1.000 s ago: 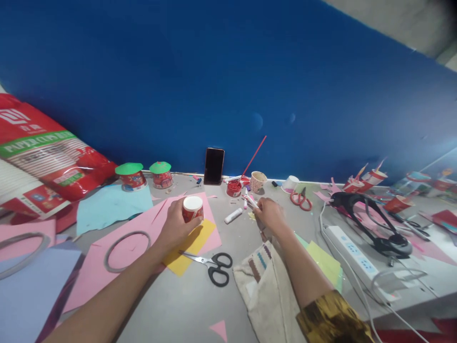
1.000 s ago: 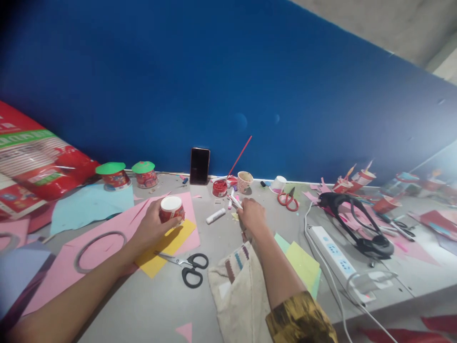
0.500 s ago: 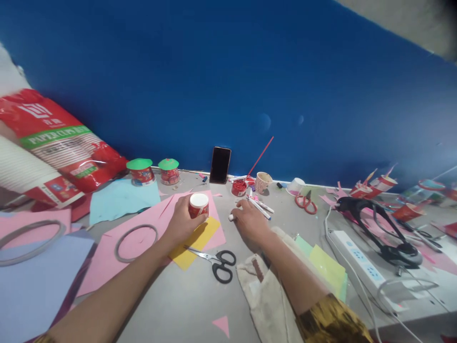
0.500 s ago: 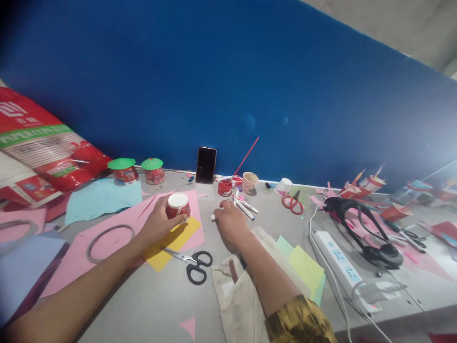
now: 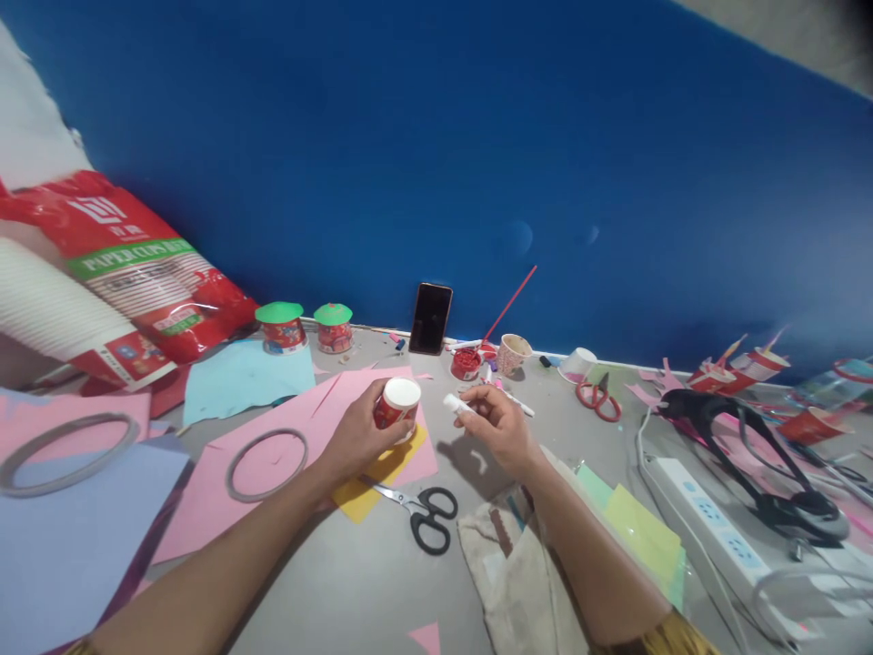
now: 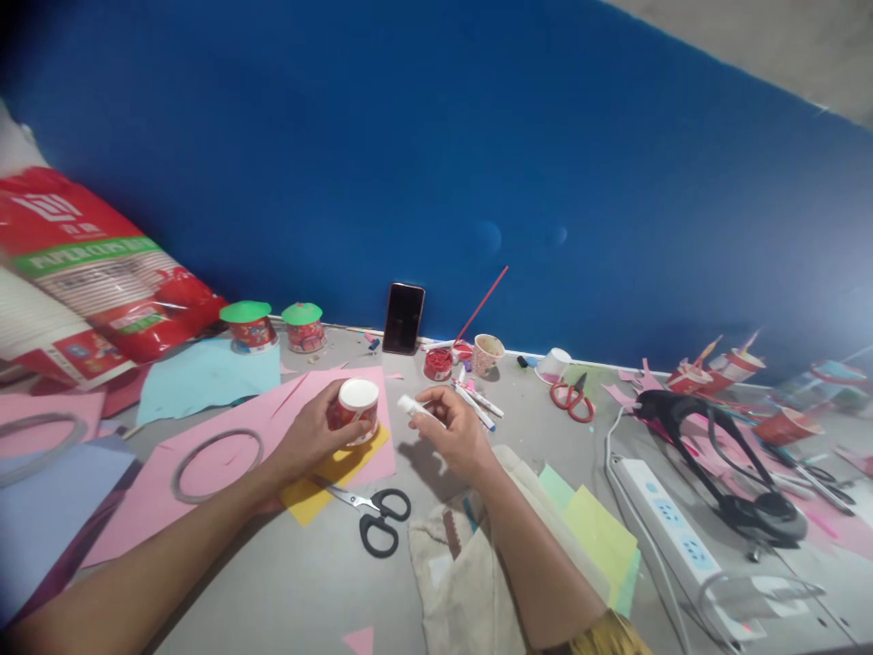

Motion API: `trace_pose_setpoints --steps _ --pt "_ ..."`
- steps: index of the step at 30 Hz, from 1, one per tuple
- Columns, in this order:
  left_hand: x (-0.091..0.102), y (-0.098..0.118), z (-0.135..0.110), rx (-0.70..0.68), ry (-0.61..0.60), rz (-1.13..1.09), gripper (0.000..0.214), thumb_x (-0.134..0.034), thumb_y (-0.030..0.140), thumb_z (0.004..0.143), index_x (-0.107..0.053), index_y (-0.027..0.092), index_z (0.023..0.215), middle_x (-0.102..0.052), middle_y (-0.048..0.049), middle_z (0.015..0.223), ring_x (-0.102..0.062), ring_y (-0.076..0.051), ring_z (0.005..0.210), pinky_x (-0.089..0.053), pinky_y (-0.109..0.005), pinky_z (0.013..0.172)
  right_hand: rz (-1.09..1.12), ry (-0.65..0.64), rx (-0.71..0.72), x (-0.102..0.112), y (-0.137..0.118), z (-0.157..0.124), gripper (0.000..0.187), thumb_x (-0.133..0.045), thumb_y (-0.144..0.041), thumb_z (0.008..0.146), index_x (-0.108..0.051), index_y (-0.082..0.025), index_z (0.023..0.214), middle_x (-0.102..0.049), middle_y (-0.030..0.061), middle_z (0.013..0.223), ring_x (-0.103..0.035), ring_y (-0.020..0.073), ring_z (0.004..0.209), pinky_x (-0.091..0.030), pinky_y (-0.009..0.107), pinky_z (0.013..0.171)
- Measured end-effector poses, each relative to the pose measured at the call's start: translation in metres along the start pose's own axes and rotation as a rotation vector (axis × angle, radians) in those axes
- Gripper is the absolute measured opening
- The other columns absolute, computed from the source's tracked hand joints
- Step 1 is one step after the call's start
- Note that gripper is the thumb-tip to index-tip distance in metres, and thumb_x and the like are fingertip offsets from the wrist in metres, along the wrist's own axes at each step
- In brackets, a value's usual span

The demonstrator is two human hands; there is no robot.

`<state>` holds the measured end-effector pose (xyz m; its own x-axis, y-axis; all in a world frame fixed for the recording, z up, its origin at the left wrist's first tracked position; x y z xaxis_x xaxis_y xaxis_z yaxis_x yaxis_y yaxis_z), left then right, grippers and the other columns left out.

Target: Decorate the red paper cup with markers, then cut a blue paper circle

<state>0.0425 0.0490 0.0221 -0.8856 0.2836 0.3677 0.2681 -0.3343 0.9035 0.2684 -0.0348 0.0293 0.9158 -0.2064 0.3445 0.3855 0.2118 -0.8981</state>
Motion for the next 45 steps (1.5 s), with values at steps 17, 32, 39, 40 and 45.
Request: trace_pose_setpoints --steps 17,32,39,40,45 --pt "0.015 0.049 -0.032 -0.290 0.262 -0.029 0.062 -0.086 0.043 0.078 -0.067 0.025 0.134 -0.069 -0.0092 0.118 -0.068 -0.030 0.105 -0.060 -0.046 0.097 0.546 -0.122 -0.162 -0.016 -0.013 -0.006 0.054 -0.095 -0.064 0.079 -0.071 -0.022 0.102 -0.084 0.0065 0.097 -0.055 0.0108 0.059 -0.046 0.027 0.058" --pt "-0.002 0.056 -0.037 0.190 0.076 -0.559 0.024 -0.094 0.038 0.062 -0.083 0.020 0.074 -0.062 0.0022 0.060 -0.052 -0.013 0.057 -0.042 -0.023 0.052 0.386 -0.064 -0.203 -0.029 -0.018 -0.014 0.048 -0.102 -0.053 0.066 -0.075 -0.021 0.089 -0.064 -0.0024 0.071 -0.051 0.0145 0.066 -0.039 0.026 0.059" --pt "0.000 0.047 -0.035 0.168 0.079 -0.560 0.023 -0.095 0.035 0.062 -0.085 0.020 0.076 -0.068 -0.0001 0.066 -0.058 -0.015 0.060 -0.049 -0.027 0.058 0.441 -0.092 -0.259 -0.035 -0.018 -0.016 0.046 -0.100 -0.057 0.067 -0.077 -0.020 0.081 -0.068 -0.0011 0.067 -0.049 0.0128 0.059 -0.037 0.027 0.056" --pt "0.000 0.047 -0.035 0.161 0.071 -0.555 0.022 -0.095 0.035 0.063 -0.085 0.020 0.076 -0.068 -0.0001 0.066 -0.059 -0.015 0.060 -0.050 -0.027 0.059 0.451 -0.093 -0.265 -0.035 -0.018 -0.016 0.047 -0.100 -0.058 0.067 -0.077 -0.020 0.081 -0.069 -0.0004 0.068 -0.049 0.0128 0.059 -0.038 0.027 0.055" --pt "0.002 0.048 -0.034 0.155 0.066 -0.543 0.020 -0.093 0.034 0.064 -0.086 0.020 0.076 -0.068 -0.0003 0.064 -0.059 -0.015 0.058 -0.050 -0.027 0.059 0.540 -0.163 -0.286 -0.042 -0.016 -0.017 0.055 -0.099 -0.067 0.068 -0.074 -0.019 0.078 -0.075 0.0025 0.070 -0.049 0.0109 0.053 -0.040 0.027 0.055"
Point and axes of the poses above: each hand's wrist, its own z-axis towards the middle knuckle, its own x-axis out of the back of the hand, y = z × x, the point moved 5 cm from there along z, towards the middle knuckle
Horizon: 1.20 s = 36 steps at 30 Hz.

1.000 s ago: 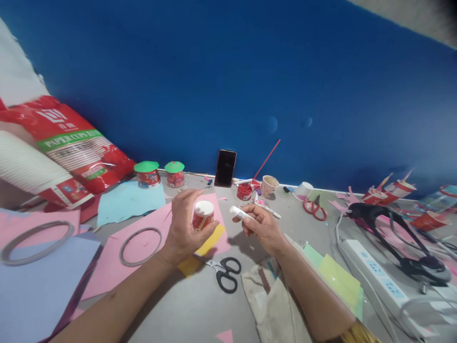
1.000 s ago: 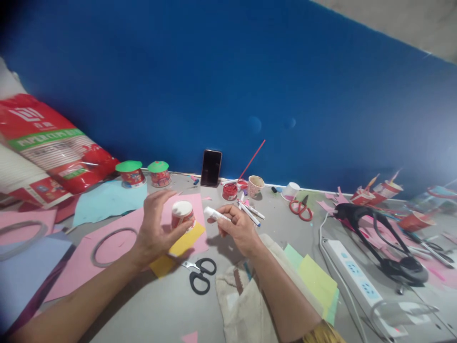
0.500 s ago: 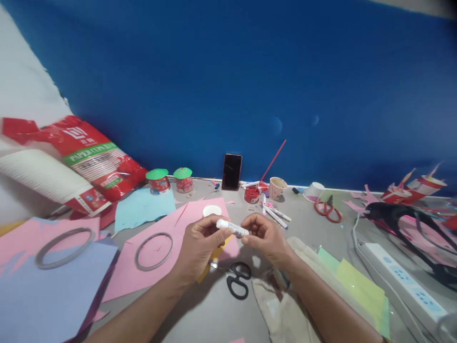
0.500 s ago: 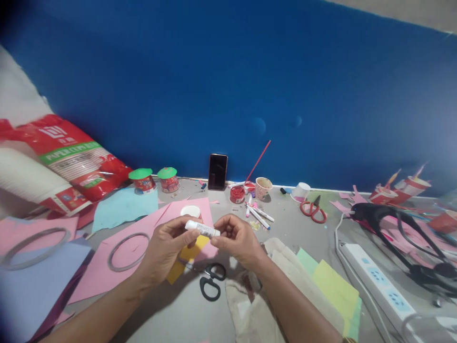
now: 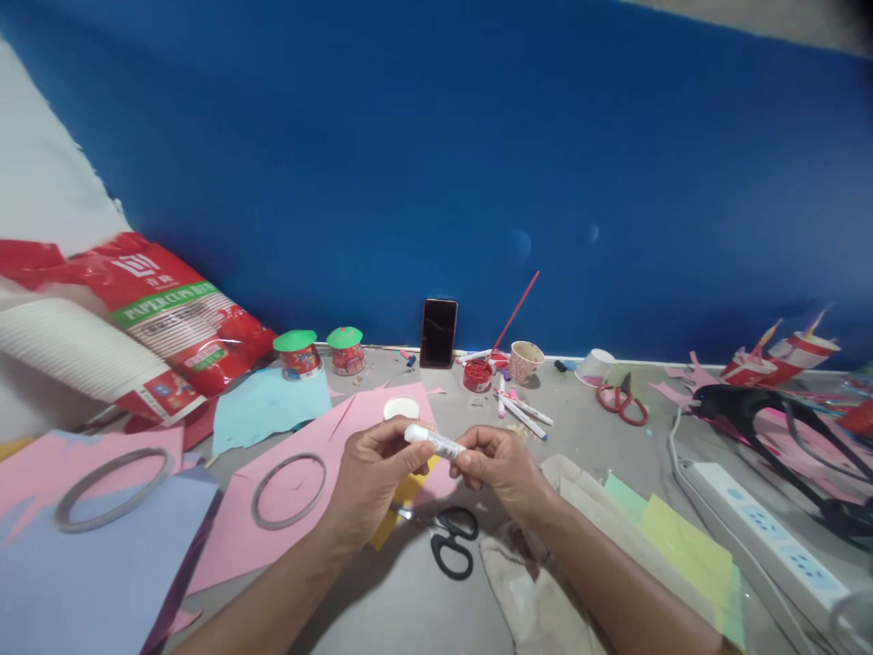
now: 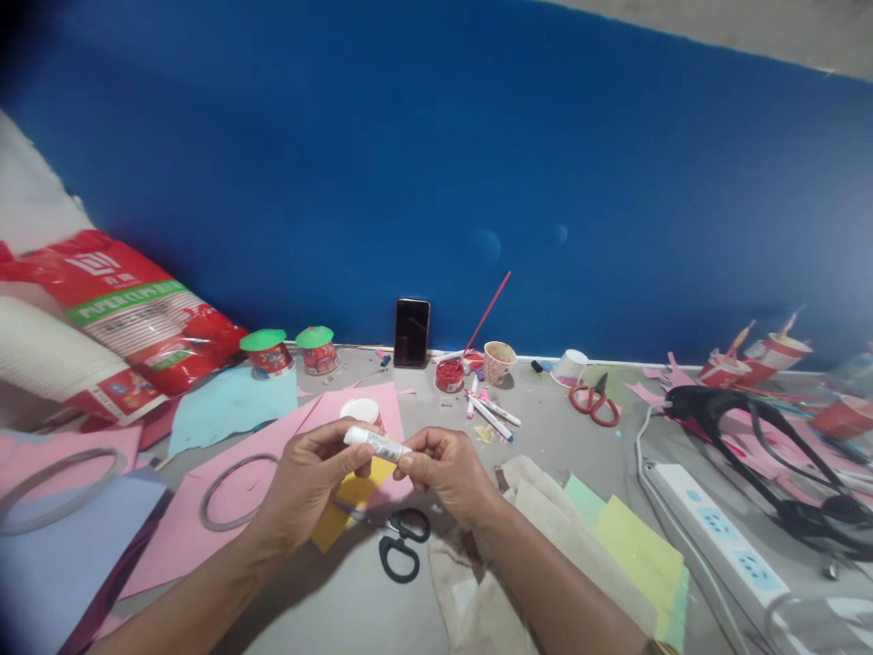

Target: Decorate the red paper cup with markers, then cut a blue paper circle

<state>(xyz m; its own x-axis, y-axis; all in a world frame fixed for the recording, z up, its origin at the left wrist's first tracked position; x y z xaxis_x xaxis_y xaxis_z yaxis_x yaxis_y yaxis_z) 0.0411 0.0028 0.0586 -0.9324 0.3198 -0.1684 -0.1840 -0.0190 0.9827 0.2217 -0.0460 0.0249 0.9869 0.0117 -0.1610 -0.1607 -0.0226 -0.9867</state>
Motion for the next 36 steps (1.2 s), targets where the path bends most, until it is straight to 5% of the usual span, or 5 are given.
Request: trace_pose_setpoints --steps 9,15,24,36 --pt "0.000 0.003 -0.001 0.020 -0.008 0.004 0.020 -0.093 0.034 0.065 -0.083 0.019 0.073 -0.067 0.0004 0.060 -0.060 -0.015 0.057 -0.048 -0.026 0.057 0.023 -0.094 -0.046 -0.007 0.000 -0.003 0.067 -0.090 -0.082 0.073 -0.069 -0.019 0.074 -0.074 0.0028 0.070 -0.047 0.0077 0.049 -0.035 0.023 0.051" --pt "-0.007 0.004 -0.005 0.061 -0.013 0.008 0.021 -0.092 0.033 0.064 -0.075 0.020 0.064 -0.065 0.0021 0.055 -0.059 -0.014 0.052 -0.046 -0.024 0.052 0.035 -0.061 0.003 -0.017 -0.010 -0.009 0.057 -0.100 -0.066 0.071 -0.076 -0.020 0.093 -0.075 0.0005 0.076 -0.053 0.0093 0.054 -0.042 0.023 0.052" --pt "0.000 -0.002 -0.002 0.005 -0.027 -0.090 0.028 -0.098 0.041 0.072 -0.087 0.020 0.086 -0.071 0.0006 0.062 -0.064 -0.013 0.058 -0.051 -0.024 0.058 0.126 -0.107 -0.064 -0.014 -0.010 -0.009 0.060 -0.099 -0.070 0.071 -0.075 -0.018 0.087 -0.081 0.0042 0.075 -0.054 0.0080 0.050 -0.041 0.022 0.052" --pt "0.000 -0.006 0.000 0.045 -0.063 -0.139 0.040 -0.101 0.052 0.069 -0.087 0.019 0.085 -0.072 -0.0013 0.067 -0.063 -0.014 0.058 -0.051 -0.026 0.059 0.202 -0.096 -0.080 -0.011 -0.008 -0.007 0.052 -0.099 -0.059 0.074 -0.077 -0.018 0.097 -0.079 0.0026 0.069 -0.054 0.0075 0.047 -0.039 0.020 0.051"
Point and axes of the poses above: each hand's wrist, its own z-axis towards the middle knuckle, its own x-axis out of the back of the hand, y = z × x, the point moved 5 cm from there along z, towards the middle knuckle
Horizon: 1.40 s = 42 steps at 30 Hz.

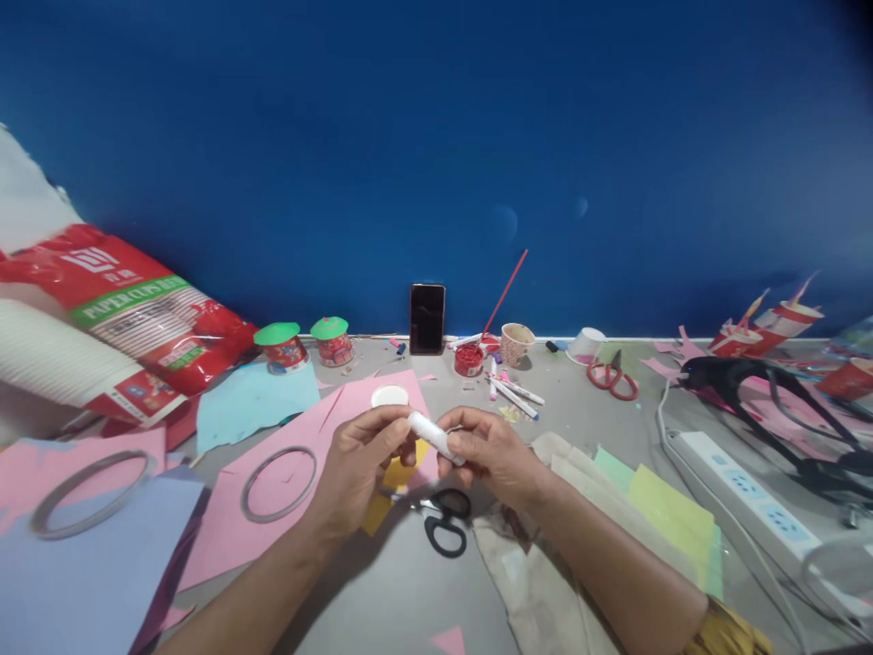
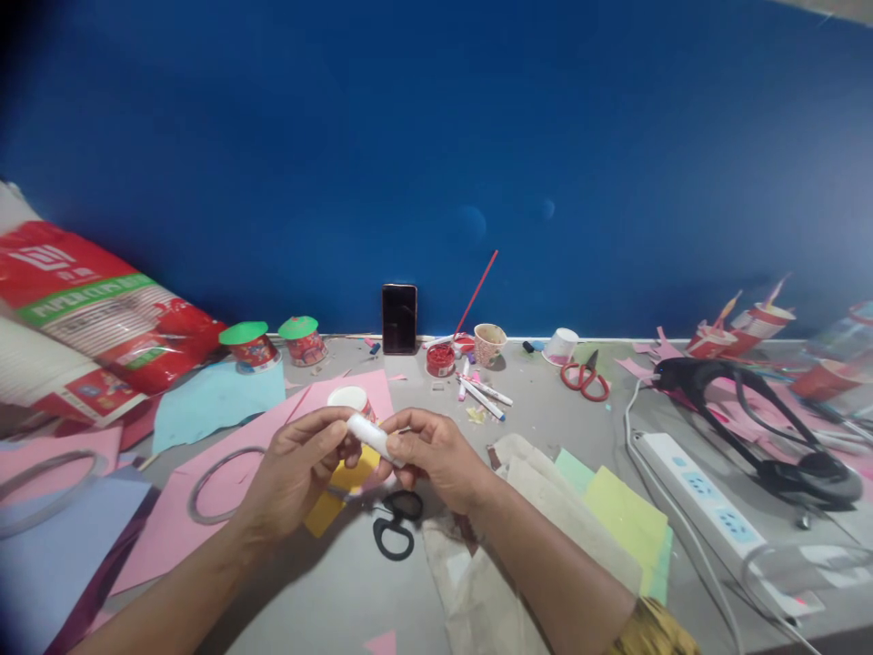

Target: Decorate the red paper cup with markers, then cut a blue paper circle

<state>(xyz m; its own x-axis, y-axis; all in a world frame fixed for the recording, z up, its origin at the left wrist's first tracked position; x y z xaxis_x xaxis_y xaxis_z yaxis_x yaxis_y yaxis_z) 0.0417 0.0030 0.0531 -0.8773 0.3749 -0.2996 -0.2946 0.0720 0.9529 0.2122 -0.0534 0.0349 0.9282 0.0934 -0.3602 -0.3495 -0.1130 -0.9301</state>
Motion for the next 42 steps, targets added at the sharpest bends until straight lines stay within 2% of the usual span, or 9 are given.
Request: trace_pose_setpoints --steps 4,8,11,13,16,21,26,32,42 --pt "0.013 0.010 0.005 -0.184 0.130 0.192 0.037 -0.089 0.054 0.081 -0.082 0.018 0.090 -0.073 -0.0027 0.072 -0.065 -0.017 0.062 -0.054 -0.031 0.063 0.103 0.149 0.093 0.010 -0.007 0.003 0.053 -0.102 -0.057 0.069 -0.079 -0.018 0.097 -0.072 -0.0013 0.063 -0.049 0.0062 0.046 -0.037 0.019 0.048" --pt "0.038 0.020 0.015 -0.360 0.308 0.439 0.030 -0.079 0.044 0.088 -0.074 0.023 0.109 -0.076 -0.0049 0.104 -0.072 -0.023 0.096 -0.060 -0.038 0.088 0.205 0.320 0.137 0.023 -0.013 0.004 0.055 -0.106 -0.053 0.058 -0.078 -0.017 0.090 -0.065 -0.0033 0.061 -0.046 0.0061 0.049 -0.038 0.019 0.049" --pt "0.050 0.011 0.032 -0.297 0.214 0.597 0.067 -0.087 0.046 0.076 -0.064 0.027 0.136 -0.068 -0.0127 0.145 -0.065 -0.037 0.136 -0.055 -0.054 0.112 0.221 0.368 0.159 0.028 -0.015 0.006 0.056 -0.107 -0.051 0.054 -0.076 -0.018 0.086 -0.058 -0.0062 0.058 -0.043 0.0060 0.051 -0.037 0.018 0.049" --pt "0.054 -0.003 0.043 -0.167 0.105 0.761 0.082 -0.091 0.048 0.071 -0.057 0.029 0.144 -0.061 -0.0171 0.158 -0.059 -0.045 0.147 -0.052 -0.067 0.116 0.215 0.375 0.178 0.031 -0.016 0.007 0.053 -0.106 -0.049 0.054 -0.075 -0.019 0.085 -0.054 -0.0073 0.059 -0.041 0.0061 0.052 -0.036 0.018 0.049" --pt "0.056 -0.016 0.051 -0.128 0.028 0.787 0.078 -0.092 0.039 0.065 -0.061 0.030 0.136 -0.071 -0.0167 0.145 -0.068 -0.045 0.136 -0.057 -0.067 0.110 0.191 0.382 0.212 0.033 -0.017 0.008 0.050 -0.104 -0.050 0.057 -0.074 -0.019 0.084 -0.052 -0.0076 0.061 -0.039 0.0069 0.053 -0.035 0.019 0.049" --pt "0.044 -0.018 0.048 -0.143 -0.039 0.820 0.053 -0.079 0.043 0.077 -0.067 0.028 0.126 -0.079 -0.0118 0.126 -0.077 -0.039 0.116 -0.063 -0.059 0.098 0.088 0.374 0.265 0.031 -0.020 0.006 0.046 -0.100 -0.053 0.066 -0.080 -0.020 0.089 -0.046 -0.0091 0.058 -0.041 0.0094 0.054 -0.039 0.024 0.051" --pt "0.027 -0.008 0.034 -0.220 -0.113 0.900 0.055 -0.074 0.044 0.081 -0.067 0.023 0.131 -0.074 -0.0106 0.126 -0.072 -0.037 0.116 -0.060 -0.055 0.102 -0.371 0.427 0.468 0.021 -0.036 -0.011 0.026 -0.084 -0.045 0.085 -0.082 -0.022 0.097 -0.058 -0.0044 0.067 -0.048 0.0118 0.056 -0.038 0.027 0.054" --pt "0.013 -0.006 0.022 -0.349 -0.274 1.026 0.049 -0.072 0.032 0.082 -0.067 0.023 0.130 -0.069 -0.0092 0.121 -0.070 -0.033 0.112 -0.059 -0.048 0.097 -0.734 0.357 0.679 0.001 -0.050 -0.025 0.013 -0.075 -0.030 0.090 -0.082 -0.022 0.098 -0.076 0.0025 0.084 -0.060 0.0157 0.067 -0.047 0.029 0.064" --pt "0.002 -0.012 0.015 -0.557 -0.390 1.173 0.050 -0.081 0.053 0.095 -0.065 0.024 0.133 -0.073 -0.0114 0.125 -0.073 -0.035 0.113 -0.057 -0.049 0.093 -0.861 0.338 0.655 -0.003 -0.052 -0.026 0.011 -0.075 -0.031 0.091 -0.083 -0.025 0.094 -0.079 0.0046 0.085 -0.061 0.0187 0.066 -0.051 0.032 0.068"
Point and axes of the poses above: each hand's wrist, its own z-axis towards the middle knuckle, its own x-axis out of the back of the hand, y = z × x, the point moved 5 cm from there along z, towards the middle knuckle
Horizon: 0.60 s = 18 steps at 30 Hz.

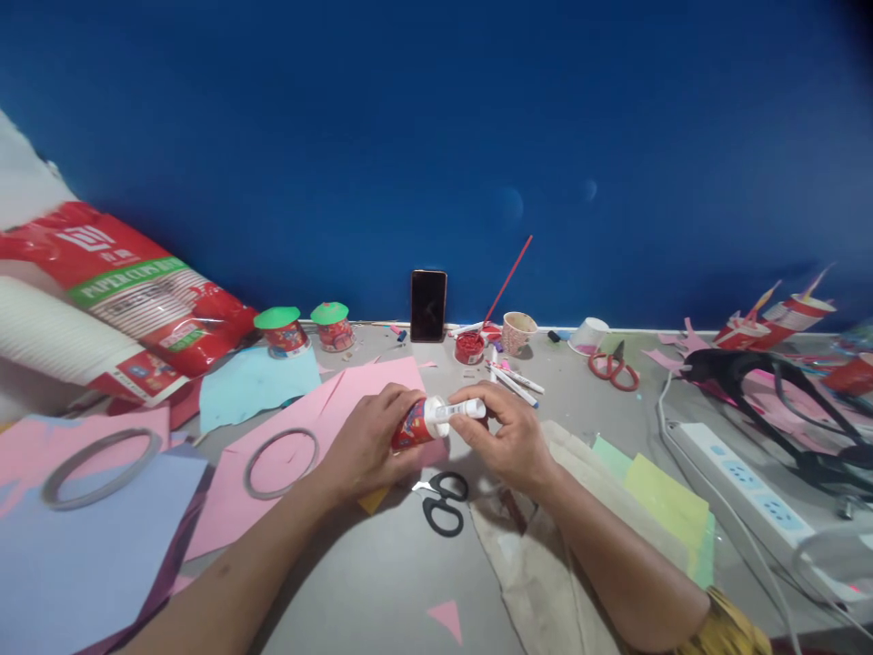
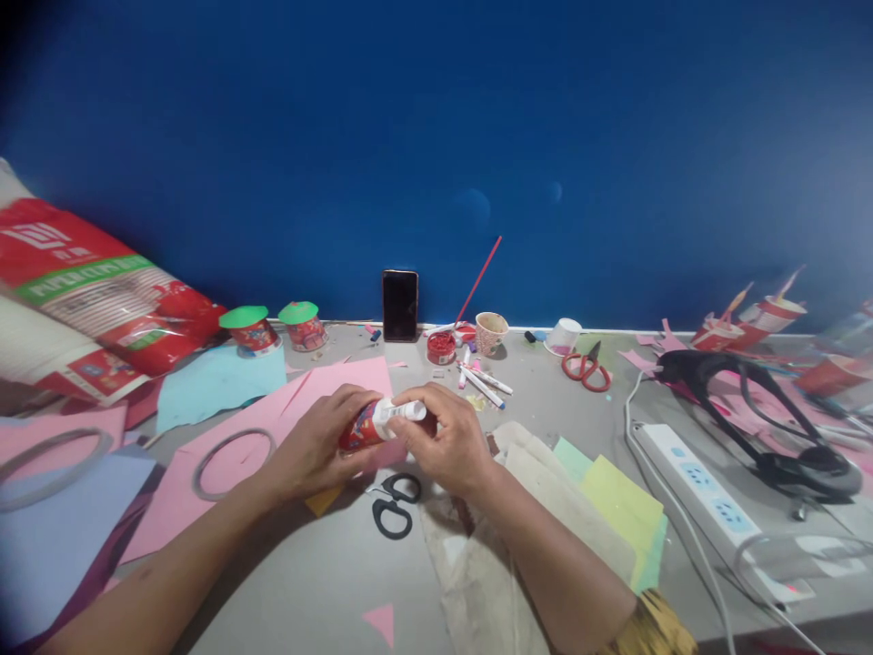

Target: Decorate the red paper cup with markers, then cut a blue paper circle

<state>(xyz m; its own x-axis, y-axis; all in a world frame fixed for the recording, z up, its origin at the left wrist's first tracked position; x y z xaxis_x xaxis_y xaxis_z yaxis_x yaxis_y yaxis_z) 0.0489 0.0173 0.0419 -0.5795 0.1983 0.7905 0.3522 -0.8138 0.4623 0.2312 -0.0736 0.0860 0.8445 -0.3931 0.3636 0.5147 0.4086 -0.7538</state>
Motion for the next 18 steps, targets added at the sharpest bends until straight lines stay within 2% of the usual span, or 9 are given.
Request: trace_pose_setpoints --steps 3,7,11,15,18 --pt "-0.002 0.002 -0.001 -0.023 -0.003 0.024 0.052 -0.081 0.058 0.096 -0.066 0.025 0.133 -0.074 -0.0104 0.124 -0.074 -0.034 0.113 -0.055 -0.047 0.094 -0.003 0.002 0.004 0.001 -0.001 0.000 0.011 -0.074 -0.030 0.091 -0.083 -0.024 0.094 -0.079 0.0043 0.085 -0.060 0.0175 0.064 -0.050 0.031 0.066" --pt "-0.003 0.004 -0.003 -0.080 0.005 0.079 0.051 -0.081 0.056 0.097 -0.066 0.026 0.135 -0.075 -0.0119 0.126 -0.073 -0.035 0.115 -0.054 -0.049 0.098 -0.013 0.031 -0.027 0.003 0.000 0.001 0.010 -0.074 -0.031 0.090 -0.081 -0.024 0.092 -0.079 0.0036 0.085 -0.059 0.0169 0.064 -0.049 0.031 0.066" --pt "-0.002 0.008 -0.004 -0.138 0.010 0.111 0.048 -0.078 0.049 0.098 -0.067 0.025 0.137 -0.075 -0.0136 0.126 -0.072 -0.036 0.113 -0.054 -0.050 0.099 -0.010 0.076 -0.091 0.007 0.005 0.003 0.012 -0.073 -0.034 0.089 -0.079 -0.024 0.088 -0.075 0.0019 0.079 -0.054 0.0154 0.059 -0.045 0.029 0.061" --pt "0.001 0.011 -0.005 -0.141 0.028 0.084 0.050 -0.077 0.046 0.096 -0.067 0.024 0.139 -0.074 -0.0139 0.126 -0.071 -0.036 0.112 -0.055 -0.051 0.100 -0.013 0.126 -0.175 0.013 0.015 0.006 0.018 -0.070 -0.039 0.091 -0.075 -0.023 0.084 -0.069 -0.0004 0.072 -0.049 0.0145 0.057 -0.039 0.029 0.058" --pt "0.002 0.013 -0.007 -0.134 0.085 0.055 0.051 -0.075 0.033 0.091 -0.065 0.023 0.140 -0.073 -0.0139 0.129 -0.070 -0.036 0.116 -0.056 -0.051 0.102 -0.027 0.130 -0.236 0.017 0.023 0.008 0.024 -0.068 -0.044 0.091 -0.072 -0.023 0.080 -0.063 -0.0021 0.066 -0.047 0.0144 0.056 -0.035 0.029 0.056"
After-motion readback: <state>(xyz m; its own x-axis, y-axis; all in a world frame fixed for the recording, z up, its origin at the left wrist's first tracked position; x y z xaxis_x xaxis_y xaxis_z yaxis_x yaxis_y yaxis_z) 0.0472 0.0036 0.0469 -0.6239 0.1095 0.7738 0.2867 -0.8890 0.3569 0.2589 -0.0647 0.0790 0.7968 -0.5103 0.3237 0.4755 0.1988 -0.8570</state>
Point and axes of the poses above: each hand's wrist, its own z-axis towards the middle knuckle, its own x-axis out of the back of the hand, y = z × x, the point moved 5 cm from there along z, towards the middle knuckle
